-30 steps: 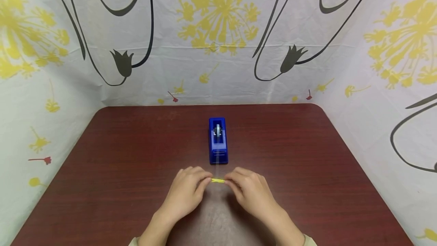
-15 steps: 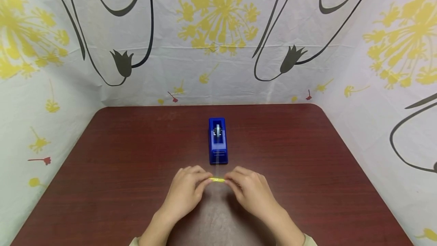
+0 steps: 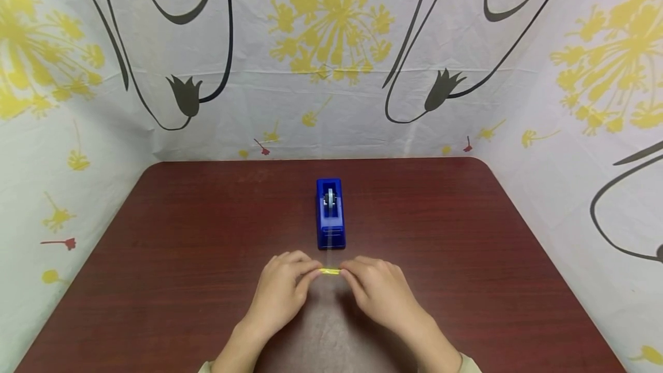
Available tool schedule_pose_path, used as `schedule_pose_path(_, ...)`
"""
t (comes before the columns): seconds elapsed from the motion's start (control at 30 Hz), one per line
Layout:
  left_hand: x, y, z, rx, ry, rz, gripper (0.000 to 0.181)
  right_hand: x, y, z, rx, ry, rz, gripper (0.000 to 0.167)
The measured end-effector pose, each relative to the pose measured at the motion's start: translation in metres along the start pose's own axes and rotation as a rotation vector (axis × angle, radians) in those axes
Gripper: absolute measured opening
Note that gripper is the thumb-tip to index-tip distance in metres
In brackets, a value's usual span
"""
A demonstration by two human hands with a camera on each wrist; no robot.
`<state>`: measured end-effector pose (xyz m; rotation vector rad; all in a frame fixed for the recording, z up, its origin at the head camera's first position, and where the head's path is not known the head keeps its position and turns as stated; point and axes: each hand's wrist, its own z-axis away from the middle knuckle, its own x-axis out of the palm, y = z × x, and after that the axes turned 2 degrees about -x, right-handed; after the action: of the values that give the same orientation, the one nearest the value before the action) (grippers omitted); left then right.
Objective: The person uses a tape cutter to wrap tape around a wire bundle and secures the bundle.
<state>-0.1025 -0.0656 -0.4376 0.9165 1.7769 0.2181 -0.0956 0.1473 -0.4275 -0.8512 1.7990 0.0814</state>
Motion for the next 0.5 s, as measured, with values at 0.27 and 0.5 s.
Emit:
schedule_pose_path(0.27, -0.0006, -0.0016, -0.0005, 0.026, 0.018, -0.005, 0.010, 0.0003, -0.0007, -0.0005, 0.016, 0.008, -0.018, 0.004)
schedule_pose_path(0.5, -0.0010, -0.0010, -0.0008, 0.010, 0.009, -0.020, 0.012, 0.0015, 0.0009, -0.0005, 0.017, 0.021, -0.035, 0.004)
